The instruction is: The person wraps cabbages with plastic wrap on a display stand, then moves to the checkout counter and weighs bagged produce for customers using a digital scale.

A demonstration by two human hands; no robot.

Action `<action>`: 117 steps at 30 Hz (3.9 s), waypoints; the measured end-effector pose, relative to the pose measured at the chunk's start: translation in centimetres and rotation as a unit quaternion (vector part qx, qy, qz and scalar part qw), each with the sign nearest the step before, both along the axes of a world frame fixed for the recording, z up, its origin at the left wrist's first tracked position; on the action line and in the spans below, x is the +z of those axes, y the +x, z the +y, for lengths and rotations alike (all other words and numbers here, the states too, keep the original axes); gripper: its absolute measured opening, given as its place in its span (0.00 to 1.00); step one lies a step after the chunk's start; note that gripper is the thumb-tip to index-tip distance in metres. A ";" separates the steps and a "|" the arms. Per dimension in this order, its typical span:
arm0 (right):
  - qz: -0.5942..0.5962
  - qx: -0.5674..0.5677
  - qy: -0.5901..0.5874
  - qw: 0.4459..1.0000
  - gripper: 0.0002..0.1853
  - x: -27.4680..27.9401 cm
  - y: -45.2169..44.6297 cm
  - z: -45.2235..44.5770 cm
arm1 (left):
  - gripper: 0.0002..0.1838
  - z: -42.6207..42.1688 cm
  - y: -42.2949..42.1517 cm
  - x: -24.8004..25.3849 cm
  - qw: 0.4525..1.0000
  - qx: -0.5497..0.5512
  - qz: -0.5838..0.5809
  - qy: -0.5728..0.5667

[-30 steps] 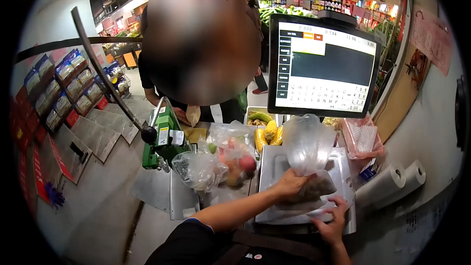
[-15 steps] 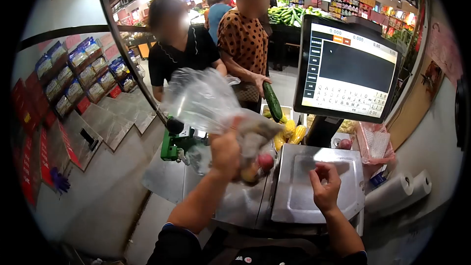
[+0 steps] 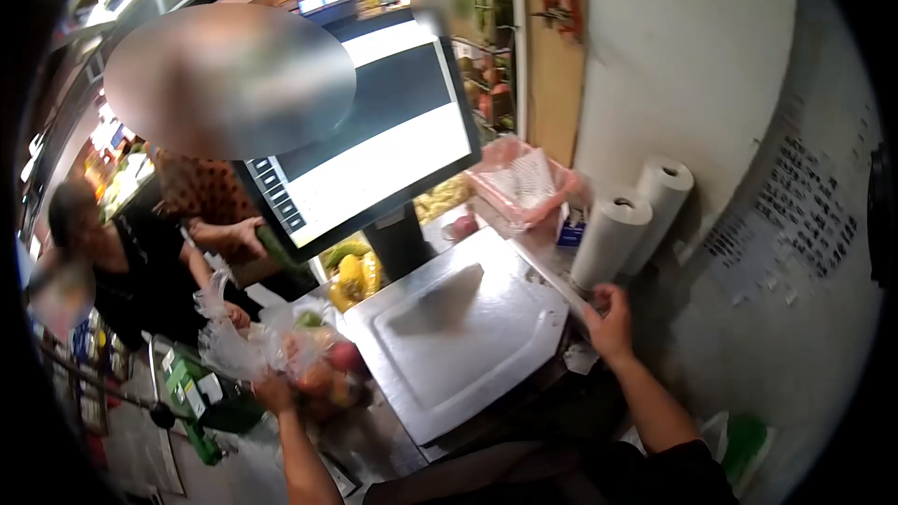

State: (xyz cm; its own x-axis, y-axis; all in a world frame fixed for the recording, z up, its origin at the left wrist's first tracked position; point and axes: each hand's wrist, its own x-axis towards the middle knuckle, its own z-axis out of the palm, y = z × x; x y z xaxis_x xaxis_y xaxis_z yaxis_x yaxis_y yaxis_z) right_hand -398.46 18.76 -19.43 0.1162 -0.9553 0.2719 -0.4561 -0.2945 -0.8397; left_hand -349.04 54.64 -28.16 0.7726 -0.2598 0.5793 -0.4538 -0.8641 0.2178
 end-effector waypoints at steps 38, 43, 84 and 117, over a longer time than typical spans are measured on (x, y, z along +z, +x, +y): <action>0.141 -0.086 -0.182 0.969 0.12 0.0 -12.5 -20.6 | 0.27 -55.7 -44.0 20.1 0.617 -0.785 -0.001 0.054; 0.129 -0.130 -0.410 0.894 0.08 2.2 -12.8 -18.1 | 0.24 -58.0 -46.0 17.4 0.629 -0.777 0.013 -0.017; 0.318 -0.046 -0.317 0.892 0.12 5.1 -15.6 -23.0 | 0.21 -58.7 -45.8 18.1 0.612 -0.789 0.045 0.014; -0.425 0.093 0.317 0.843 0.08 8.3 -10.8 -1.6 | 0.47 -33.1 -43.4 16.4 0.458 -0.807 0.371 -0.044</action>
